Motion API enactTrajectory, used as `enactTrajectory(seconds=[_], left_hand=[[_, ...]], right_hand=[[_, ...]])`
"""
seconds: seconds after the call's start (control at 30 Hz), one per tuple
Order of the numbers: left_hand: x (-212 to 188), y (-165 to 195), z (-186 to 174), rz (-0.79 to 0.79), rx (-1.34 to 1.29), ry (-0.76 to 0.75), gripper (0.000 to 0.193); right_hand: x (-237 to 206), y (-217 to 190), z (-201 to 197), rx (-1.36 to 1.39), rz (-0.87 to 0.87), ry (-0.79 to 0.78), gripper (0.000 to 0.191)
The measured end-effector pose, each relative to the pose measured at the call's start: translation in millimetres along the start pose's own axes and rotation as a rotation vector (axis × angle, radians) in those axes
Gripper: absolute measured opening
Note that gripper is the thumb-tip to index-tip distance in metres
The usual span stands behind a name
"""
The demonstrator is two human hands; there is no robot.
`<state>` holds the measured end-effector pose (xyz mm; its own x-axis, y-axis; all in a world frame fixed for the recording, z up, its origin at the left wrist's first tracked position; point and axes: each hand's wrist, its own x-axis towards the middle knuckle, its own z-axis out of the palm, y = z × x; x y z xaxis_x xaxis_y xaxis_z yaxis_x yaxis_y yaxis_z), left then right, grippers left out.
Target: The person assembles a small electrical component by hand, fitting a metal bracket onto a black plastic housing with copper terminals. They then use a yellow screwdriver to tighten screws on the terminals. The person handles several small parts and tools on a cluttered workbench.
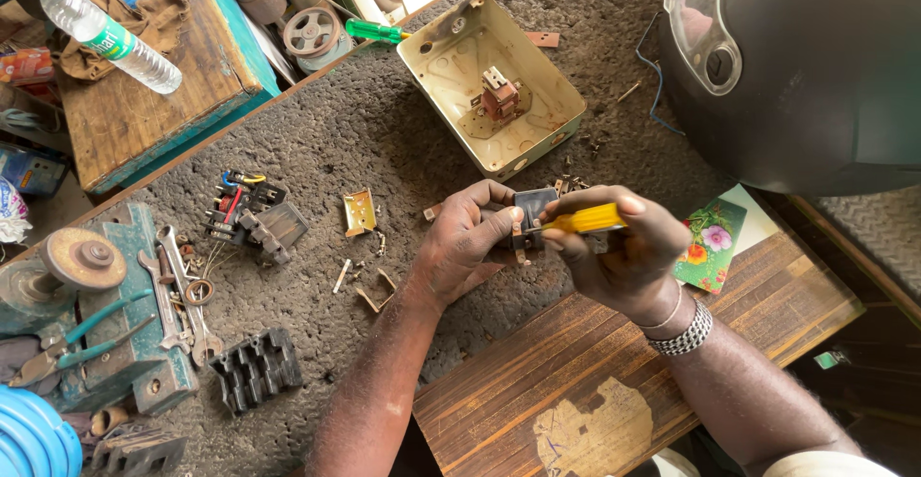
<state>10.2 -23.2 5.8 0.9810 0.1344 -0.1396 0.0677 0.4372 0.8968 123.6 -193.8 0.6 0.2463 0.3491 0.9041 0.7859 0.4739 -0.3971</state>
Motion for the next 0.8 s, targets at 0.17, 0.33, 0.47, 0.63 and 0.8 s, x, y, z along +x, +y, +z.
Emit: enactTrajectory(seconds=[0.17,0.33,0.47,0.63,0.8], left_hand=[[1.5,-2.5,-1.7,0.019,-0.078,-0.007,0.033],[1.9,-1.0,-2.4,0.017,-0.034,0.025,0.032],[1.6,-0.5,-1.4,0.034,-0.054,0.017,0.031],[0.6,0.2,0.1,0.019,-0.009,0.029,0.031],[0.8,1.9,1.5,-0.006,0.062,0.043,0.034]], right_hand=[[-2.5,0.2,-3.6,-0.025,0.003,-0.01,0.078],[-1.1,-0.1,-4.2,0.062,-0.012,-0.012,0.081],[0.0,-2.0,-4.3,0.13,0.028,-0.024,0.084],[3.8,-4.5,-6.2,0.09,0.033,-0.069,0.089],[9.9,-6.8,-7.7,-0.025,0.013,-0.105,0.091]])
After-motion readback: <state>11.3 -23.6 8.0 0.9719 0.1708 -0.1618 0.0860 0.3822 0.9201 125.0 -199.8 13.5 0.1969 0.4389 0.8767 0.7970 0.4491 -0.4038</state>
